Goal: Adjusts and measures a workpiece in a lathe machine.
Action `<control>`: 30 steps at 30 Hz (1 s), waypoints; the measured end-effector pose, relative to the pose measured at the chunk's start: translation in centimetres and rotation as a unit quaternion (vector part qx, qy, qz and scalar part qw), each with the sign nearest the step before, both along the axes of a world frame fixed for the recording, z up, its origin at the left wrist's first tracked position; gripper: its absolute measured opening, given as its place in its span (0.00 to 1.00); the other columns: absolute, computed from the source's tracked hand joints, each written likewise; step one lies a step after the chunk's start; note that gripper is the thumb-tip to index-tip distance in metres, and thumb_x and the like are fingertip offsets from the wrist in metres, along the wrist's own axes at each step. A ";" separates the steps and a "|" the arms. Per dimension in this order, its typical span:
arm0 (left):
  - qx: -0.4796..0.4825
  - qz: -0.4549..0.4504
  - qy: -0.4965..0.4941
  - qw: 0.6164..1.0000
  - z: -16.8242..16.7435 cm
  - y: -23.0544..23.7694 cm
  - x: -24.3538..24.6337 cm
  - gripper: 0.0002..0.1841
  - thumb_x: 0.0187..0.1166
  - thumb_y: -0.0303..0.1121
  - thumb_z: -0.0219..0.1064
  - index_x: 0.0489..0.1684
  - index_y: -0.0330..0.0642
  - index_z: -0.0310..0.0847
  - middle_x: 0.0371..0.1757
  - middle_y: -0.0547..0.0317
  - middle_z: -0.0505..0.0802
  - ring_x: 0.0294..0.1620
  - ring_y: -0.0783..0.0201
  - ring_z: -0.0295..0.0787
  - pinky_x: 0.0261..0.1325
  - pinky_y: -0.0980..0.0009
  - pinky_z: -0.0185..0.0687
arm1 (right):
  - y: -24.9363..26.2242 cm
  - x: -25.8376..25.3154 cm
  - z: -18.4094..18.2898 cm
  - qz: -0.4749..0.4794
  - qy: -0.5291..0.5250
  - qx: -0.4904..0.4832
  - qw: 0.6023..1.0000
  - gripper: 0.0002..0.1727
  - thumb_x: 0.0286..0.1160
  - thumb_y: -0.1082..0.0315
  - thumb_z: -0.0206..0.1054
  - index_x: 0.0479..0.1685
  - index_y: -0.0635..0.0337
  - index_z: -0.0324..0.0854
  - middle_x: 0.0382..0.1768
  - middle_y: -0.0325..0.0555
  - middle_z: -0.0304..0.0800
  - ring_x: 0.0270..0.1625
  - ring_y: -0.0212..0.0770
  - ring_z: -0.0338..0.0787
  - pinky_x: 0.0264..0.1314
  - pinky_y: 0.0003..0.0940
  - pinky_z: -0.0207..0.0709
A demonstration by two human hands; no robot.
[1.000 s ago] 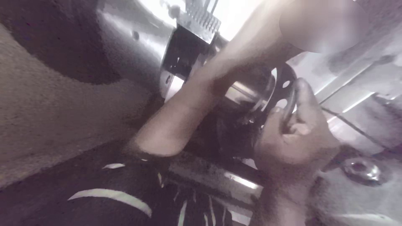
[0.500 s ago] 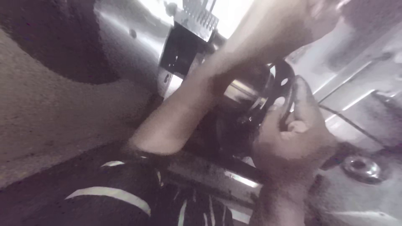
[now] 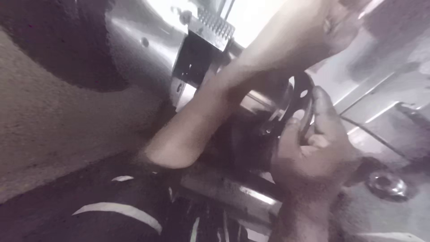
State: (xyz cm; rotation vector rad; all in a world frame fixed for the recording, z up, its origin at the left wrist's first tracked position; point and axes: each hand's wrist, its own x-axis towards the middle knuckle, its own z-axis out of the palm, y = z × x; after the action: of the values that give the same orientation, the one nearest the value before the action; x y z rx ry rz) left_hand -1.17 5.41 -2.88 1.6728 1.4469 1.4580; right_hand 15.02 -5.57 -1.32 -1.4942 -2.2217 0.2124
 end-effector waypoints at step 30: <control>-0.016 0.021 0.021 0.999 0.0 -0.7 0.3 0.09 0.73 0.41 0.77 0.31 0.45 0.92 0.25 0.67 0.89 0.27 0.78 0.83 0.30 0.77 0.77 | 0.2 0.1 -0.1 0.022 0.002 0.011 1.000 0.26 0.82 0.65 0.60 0.79 0.60 0.77 0.34 0.43 0.92 0.21 0.28 0.77 0.24 0.28 0.70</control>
State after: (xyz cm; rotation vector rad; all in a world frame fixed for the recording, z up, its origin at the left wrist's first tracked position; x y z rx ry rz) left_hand -0.87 4.75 -2.84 1.6724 1.5297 1.4216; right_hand 15.14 -5.37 -1.45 -1.4335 -2.2474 0.2045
